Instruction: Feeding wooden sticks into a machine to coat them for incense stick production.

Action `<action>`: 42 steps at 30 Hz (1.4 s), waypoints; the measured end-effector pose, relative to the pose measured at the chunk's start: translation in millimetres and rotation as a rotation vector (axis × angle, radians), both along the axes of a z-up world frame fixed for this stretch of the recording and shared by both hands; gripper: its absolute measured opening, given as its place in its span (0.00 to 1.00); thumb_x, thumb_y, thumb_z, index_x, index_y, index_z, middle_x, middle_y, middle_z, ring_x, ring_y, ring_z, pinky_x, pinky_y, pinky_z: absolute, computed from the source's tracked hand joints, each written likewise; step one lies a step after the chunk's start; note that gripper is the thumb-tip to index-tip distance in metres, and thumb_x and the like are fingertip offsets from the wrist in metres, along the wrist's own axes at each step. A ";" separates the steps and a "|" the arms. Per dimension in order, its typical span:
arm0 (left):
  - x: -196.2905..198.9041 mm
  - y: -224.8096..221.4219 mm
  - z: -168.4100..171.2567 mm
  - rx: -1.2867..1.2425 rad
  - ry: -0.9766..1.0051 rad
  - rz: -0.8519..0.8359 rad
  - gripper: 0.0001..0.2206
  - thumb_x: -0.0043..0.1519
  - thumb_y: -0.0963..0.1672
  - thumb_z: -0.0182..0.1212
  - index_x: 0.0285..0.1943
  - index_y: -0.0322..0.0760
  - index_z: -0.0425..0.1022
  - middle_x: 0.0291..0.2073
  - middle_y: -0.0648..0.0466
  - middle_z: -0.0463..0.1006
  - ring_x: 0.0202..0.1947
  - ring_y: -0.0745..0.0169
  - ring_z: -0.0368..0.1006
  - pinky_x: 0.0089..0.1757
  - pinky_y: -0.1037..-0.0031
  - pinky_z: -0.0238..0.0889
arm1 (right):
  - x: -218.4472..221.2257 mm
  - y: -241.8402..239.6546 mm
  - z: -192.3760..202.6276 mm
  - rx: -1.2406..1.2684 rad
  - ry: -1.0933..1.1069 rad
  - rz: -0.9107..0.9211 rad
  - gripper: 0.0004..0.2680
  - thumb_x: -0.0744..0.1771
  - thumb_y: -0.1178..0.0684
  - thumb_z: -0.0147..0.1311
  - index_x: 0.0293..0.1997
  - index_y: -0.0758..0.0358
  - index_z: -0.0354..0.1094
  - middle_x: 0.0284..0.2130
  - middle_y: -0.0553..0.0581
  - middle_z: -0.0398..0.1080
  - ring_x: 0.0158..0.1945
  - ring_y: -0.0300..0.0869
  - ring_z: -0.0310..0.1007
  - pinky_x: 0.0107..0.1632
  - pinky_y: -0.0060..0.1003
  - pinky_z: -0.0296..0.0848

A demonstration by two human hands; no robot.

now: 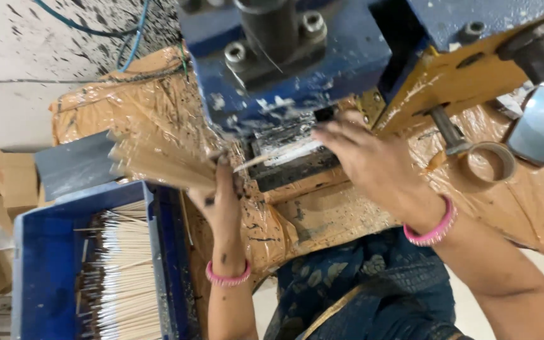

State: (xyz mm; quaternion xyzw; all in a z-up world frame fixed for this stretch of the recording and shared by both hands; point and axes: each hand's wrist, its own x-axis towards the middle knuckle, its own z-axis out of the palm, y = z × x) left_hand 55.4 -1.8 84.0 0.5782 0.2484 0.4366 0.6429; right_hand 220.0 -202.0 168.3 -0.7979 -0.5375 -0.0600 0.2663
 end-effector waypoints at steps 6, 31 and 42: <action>-53.1 -45.8 -17.2 -0.003 -0.074 -0.007 0.03 0.69 0.38 0.58 0.48 0.28 0.73 0.31 0.55 0.74 0.23 0.73 0.66 0.25 0.79 0.59 | -31.9 -47.8 5.1 0.123 -0.239 0.053 0.14 0.63 0.60 0.57 0.53 0.57 0.74 0.51 0.49 0.75 0.57 0.45 0.71 0.58 0.48 0.67; -89.8 -48.3 -151.3 0.198 0.267 0.127 0.08 0.69 0.35 0.55 0.54 0.22 0.76 0.46 0.49 0.79 0.44 0.66 0.77 0.49 0.74 0.73 | -62.0 -96.3 -15.5 0.181 -0.112 -0.091 0.07 0.65 0.59 0.64 0.46 0.55 0.79 0.45 0.46 0.78 0.51 0.41 0.71 0.59 0.45 0.66; -117.9 -40.2 -200.7 0.350 0.326 0.211 0.07 0.69 0.35 0.58 0.53 0.25 0.78 0.42 0.51 0.82 0.40 0.69 0.76 0.43 0.78 0.69 | -39.0 -106.1 -27.6 0.220 -0.110 -0.143 0.06 0.66 0.60 0.64 0.45 0.56 0.79 0.44 0.49 0.79 0.52 0.41 0.73 0.59 0.42 0.68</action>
